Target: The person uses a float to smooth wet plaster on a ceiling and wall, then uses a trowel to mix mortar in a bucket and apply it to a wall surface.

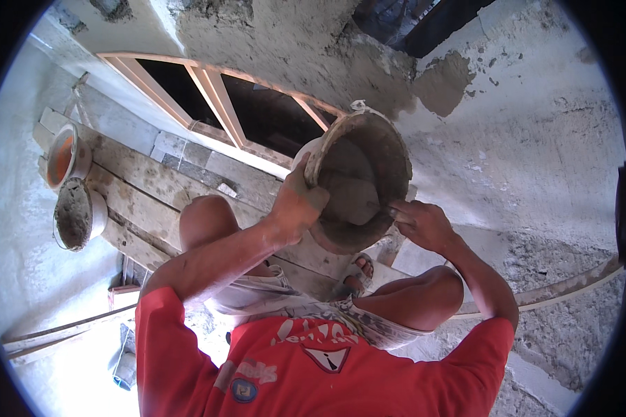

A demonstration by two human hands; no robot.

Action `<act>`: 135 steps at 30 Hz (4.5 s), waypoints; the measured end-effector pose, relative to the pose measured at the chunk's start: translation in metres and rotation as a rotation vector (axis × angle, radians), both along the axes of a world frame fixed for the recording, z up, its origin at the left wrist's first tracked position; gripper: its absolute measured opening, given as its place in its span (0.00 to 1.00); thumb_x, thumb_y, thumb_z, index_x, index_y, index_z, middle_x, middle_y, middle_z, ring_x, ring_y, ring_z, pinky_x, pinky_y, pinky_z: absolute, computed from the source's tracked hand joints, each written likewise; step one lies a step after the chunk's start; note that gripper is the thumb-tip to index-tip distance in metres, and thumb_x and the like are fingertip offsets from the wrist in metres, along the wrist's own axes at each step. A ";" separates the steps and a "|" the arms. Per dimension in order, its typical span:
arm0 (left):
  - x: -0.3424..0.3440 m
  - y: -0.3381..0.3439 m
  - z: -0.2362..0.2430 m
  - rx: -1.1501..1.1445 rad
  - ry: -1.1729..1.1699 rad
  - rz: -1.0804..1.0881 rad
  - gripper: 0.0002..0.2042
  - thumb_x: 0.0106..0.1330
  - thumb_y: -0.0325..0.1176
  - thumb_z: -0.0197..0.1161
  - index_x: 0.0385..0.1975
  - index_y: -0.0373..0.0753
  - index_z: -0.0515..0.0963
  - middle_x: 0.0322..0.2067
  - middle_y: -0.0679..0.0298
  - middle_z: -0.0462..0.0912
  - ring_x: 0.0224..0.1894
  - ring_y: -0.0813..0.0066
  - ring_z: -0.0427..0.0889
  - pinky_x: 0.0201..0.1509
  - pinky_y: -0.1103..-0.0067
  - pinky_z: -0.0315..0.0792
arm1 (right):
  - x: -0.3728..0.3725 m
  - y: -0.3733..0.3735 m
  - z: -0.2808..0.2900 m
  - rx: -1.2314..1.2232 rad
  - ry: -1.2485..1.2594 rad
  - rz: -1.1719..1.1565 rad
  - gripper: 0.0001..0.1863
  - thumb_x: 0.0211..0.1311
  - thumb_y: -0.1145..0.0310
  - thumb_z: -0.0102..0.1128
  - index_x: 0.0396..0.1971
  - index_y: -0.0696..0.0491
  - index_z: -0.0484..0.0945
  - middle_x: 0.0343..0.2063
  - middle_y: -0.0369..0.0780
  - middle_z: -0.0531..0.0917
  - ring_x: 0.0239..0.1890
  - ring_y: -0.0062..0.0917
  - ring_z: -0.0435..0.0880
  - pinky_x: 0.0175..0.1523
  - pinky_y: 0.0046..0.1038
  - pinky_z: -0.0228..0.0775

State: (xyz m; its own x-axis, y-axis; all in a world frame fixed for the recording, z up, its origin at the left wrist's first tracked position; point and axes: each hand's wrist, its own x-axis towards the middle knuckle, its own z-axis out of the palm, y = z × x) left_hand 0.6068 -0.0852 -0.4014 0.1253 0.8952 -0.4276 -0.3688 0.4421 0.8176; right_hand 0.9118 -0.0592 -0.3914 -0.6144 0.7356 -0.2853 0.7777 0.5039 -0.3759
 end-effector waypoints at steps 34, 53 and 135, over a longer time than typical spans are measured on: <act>0.001 -0.010 0.004 -0.092 -0.005 -0.065 0.33 0.48 0.17 0.49 0.62 0.33 0.63 0.50 0.56 0.76 0.53 0.68 0.75 0.57 0.76 0.70 | 0.036 0.013 0.264 0.515 0.285 -0.523 0.24 0.59 0.62 0.65 0.54 0.56 0.76 0.35 0.37 0.81 0.30 0.21 0.78 0.36 0.20 0.76; 0.012 -0.008 -0.007 0.031 0.090 0.021 0.21 0.49 0.21 0.55 0.47 0.26 0.74 0.26 0.63 0.77 0.22 0.78 0.75 0.21 0.80 0.66 | 0.051 0.052 0.213 0.462 0.067 -0.500 0.23 0.55 0.78 0.65 0.53 0.54 0.78 0.46 0.48 0.83 0.44 0.32 0.85 0.48 0.29 0.78; 0.019 -0.028 -0.032 0.024 -0.001 -0.098 0.32 0.48 0.16 0.53 0.60 0.30 0.67 0.50 0.56 0.77 0.52 0.65 0.77 0.54 0.74 0.74 | 0.067 0.057 0.234 0.507 0.718 -0.594 0.28 0.63 0.58 0.63 0.57 0.59 0.73 0.27 0.37 0.81 0.25 0.18 0.78 0.28 0.21 0.74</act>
